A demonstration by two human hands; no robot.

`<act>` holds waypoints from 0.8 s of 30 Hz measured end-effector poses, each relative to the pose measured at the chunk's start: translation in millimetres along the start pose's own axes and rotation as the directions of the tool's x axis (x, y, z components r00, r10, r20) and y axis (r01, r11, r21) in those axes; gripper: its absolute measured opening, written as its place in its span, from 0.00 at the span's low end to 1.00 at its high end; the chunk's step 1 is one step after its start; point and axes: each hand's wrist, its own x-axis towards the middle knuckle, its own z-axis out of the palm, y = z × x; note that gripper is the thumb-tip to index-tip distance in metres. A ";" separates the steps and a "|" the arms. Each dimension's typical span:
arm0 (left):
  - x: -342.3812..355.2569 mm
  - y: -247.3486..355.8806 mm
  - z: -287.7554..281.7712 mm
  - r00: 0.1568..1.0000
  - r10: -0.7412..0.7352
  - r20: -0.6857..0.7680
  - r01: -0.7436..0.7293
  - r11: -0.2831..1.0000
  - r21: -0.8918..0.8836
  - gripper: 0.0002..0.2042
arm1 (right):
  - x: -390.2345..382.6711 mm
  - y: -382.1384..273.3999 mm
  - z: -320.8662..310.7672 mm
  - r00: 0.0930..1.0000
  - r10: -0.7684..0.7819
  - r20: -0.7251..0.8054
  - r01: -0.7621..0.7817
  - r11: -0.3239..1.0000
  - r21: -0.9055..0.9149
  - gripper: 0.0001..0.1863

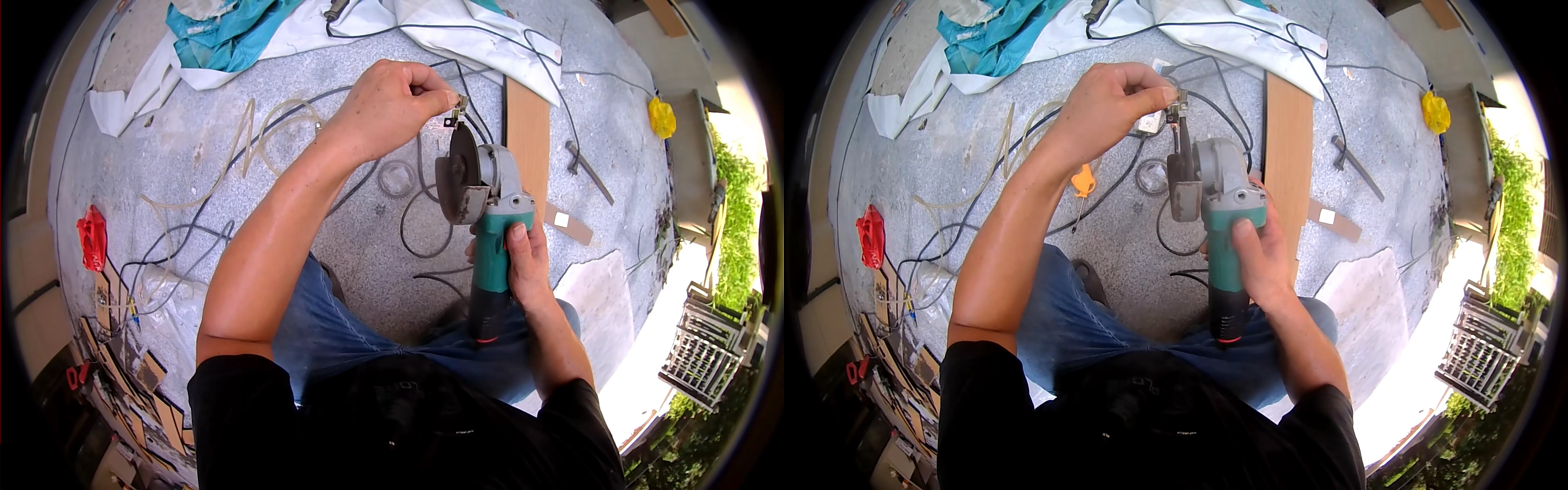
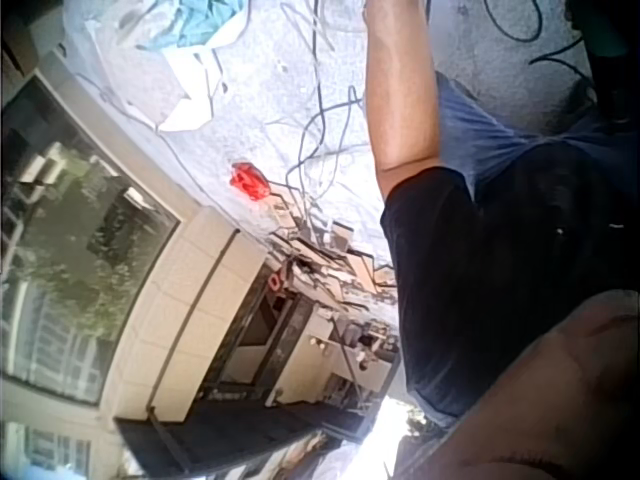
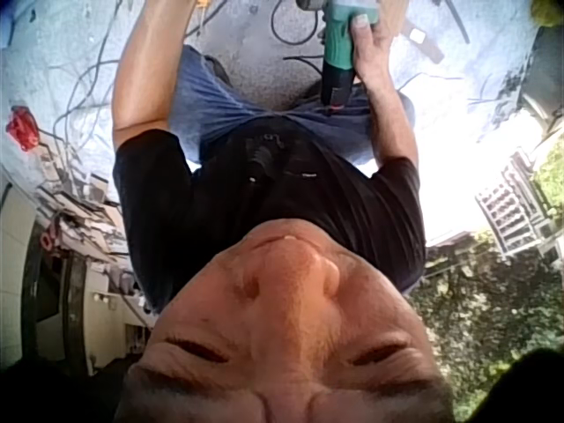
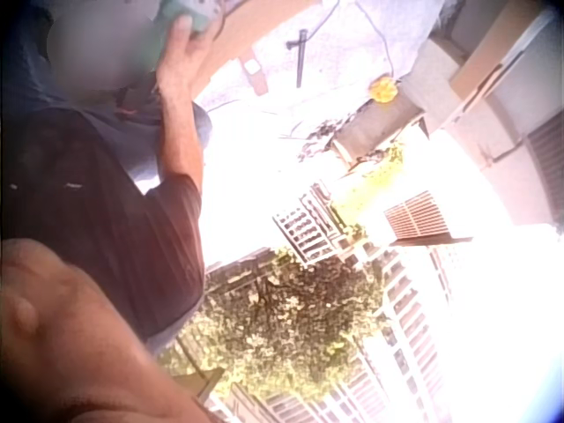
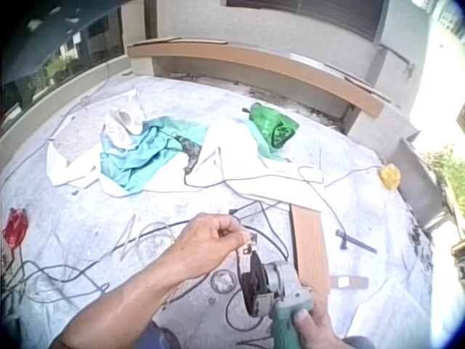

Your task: The person grinds a small metal piece with an angle grinder while holding it by hand, then grasps the metal piece with pliers and grinds it with the angle grinder.

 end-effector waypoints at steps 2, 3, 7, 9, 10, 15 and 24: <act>-0.2 0.5 0.1 1.000 -0.001 -0.006 0.001 1.000 0.005 0.14 | 0.1 0.4 -0.7 1.000 0.001 0.008 -0.001 1.000 -0.006 0.30; -0.4 1.8 0.0 1.000 0.000 -0.002 0.000 1.000 0.002 0.14 | -0.3 1.6 -1.4 1.000 0.004 0.004 -0.004 1.000 0.001 0.30; -0.1 1.7 0.1 1.000 0.013 -0.005 -0.013 1.000 -0.006 0.13 | -0.5 1.0 -0.6 1.000 0.011 -0.005 -0.011 1.000 0.004 0.29; -0.7 1.5 0.1 1.000 0.019 -0.004 -0.019 1.000 -0.006 0.13 | -0.4 2.4 -0.6 1.000 0.013 -0.004 -0.013 1.000 0.004 0.29; -1.1 1.4 -0.1 1.000 0.026 -0.004 -0.026 1.000 -0.005 0.13 | -0.3 3.0 -0.5 1.000 0.014 -0.005 -0.014 1.000 0.004 0.29; -1.3 2.0 -0.1 1.000 0.026 0.003 -0.026 1.000 -0.004 0.13 | 0.0 0.7 1.1 1.000 0.024 -0.006 -0.024 1.000 -0.002 0.29; -2.9 1.5 0.1 0.999 0.036 -0.020 -0.035 0.999 0.013 0.13 | 0.7 0.7 2.3 1.000 0.022 -0.004 -0.022 1.000 0.002 0.30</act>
